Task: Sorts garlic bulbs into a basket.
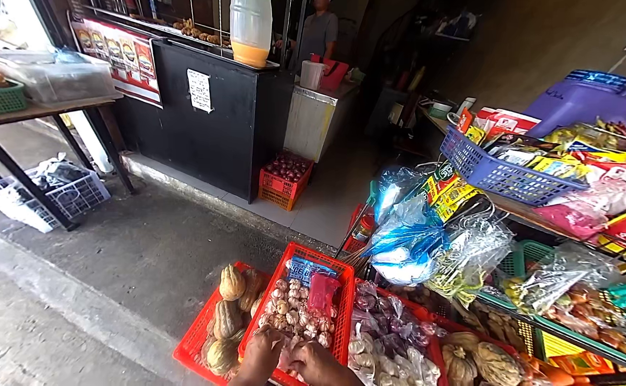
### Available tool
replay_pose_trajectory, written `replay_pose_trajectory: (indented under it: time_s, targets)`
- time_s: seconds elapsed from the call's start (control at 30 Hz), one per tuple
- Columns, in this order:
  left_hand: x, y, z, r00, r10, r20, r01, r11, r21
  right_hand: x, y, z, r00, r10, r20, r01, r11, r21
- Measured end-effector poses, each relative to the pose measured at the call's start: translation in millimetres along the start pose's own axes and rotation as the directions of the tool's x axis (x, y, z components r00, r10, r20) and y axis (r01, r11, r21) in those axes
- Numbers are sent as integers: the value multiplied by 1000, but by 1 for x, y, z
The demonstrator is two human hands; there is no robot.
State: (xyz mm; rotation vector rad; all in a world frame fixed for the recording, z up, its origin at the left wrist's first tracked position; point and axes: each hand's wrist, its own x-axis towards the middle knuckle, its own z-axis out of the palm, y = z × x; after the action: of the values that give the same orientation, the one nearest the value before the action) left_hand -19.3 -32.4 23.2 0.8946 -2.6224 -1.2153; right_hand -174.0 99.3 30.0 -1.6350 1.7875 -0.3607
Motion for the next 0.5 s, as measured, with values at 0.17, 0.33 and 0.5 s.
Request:
replay_pose_trajectory:
  time_s: [0.17,0.33,0.5]
  targets:
    - [0,2,1,996,-51,74,47,997,54,1,2,2,990,-123,-71,119,992,-48]
    - [1,4,1,967,-162,196,138,981,134,-1,1,1,995,-57,-79,51,996,-74]
    - [-1,-2,5,948,-120,294,61,978,201,-3,0,0,994,-7,-113,-4,995,-99]
